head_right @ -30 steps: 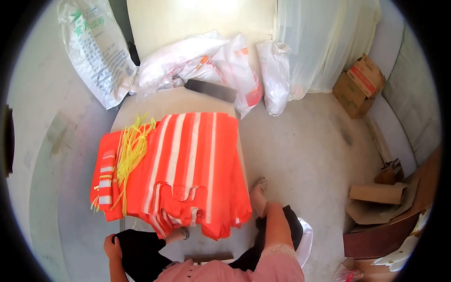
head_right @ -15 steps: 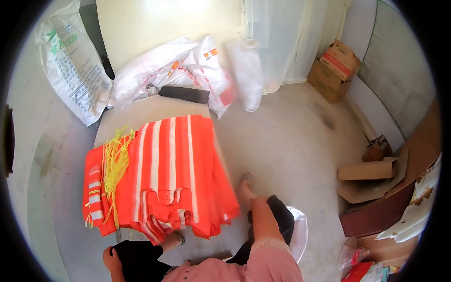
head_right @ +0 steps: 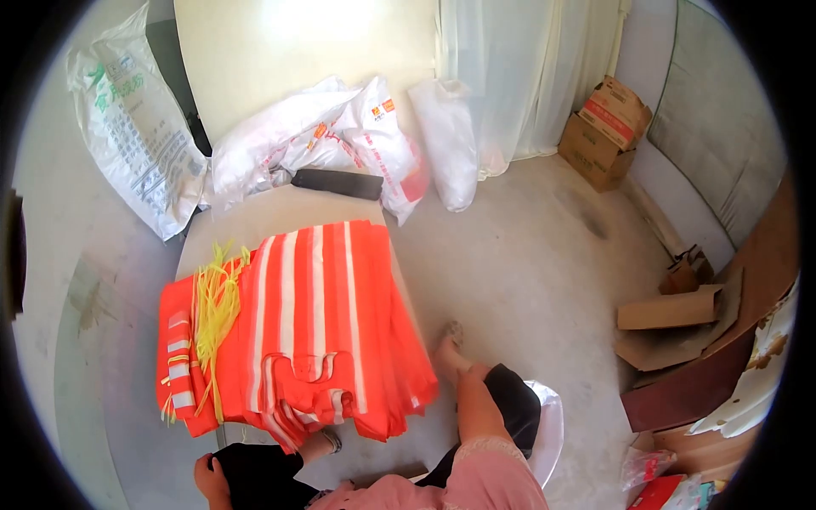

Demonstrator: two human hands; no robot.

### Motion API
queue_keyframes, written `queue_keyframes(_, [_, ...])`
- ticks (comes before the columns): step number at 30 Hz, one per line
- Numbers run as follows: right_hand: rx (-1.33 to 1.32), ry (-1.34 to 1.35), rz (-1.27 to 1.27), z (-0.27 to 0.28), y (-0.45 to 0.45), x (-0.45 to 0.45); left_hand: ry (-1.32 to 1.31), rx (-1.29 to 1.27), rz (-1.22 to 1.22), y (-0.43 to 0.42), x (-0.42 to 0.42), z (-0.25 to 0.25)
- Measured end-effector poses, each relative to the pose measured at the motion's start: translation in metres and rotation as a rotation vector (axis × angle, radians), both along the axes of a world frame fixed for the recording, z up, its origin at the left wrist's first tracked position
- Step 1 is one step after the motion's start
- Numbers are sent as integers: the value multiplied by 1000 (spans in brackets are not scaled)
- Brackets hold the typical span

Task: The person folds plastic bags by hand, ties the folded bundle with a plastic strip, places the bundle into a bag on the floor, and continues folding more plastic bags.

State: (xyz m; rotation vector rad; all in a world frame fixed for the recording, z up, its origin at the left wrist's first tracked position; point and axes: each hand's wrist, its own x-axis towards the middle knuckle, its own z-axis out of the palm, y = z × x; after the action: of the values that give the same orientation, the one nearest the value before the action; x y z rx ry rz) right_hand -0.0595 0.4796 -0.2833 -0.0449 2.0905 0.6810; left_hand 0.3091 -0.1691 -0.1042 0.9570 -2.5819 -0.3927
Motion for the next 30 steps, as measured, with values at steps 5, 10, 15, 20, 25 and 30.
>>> queue_keyframes(5, [-23, 208, -251, -48, 6, -17, -27, -13, -26, 22, -21, 21])
queue_keyframes(10, [-10, 355, -407, -94, 10, -30, -137, -25, -62, 43, -40, 54])
queue_keyframes(15, [-35, 394, -440, -106, 3, -37, -117, -41, -87, 41, -42, 52])
queue_keyframes(20, [-27, 344, -437, -105, 8, -34, -23, -11, -81, 45, -46, 47])
queue_keyframes(25, [-26, 330, -402, -98, 6, -29, -18, -23, -72, 43, -41, 44])
queue_keyframes(30, [-30, 310, -374, -90, 2, -26, -30, 4, -54, 45, -38, 49])
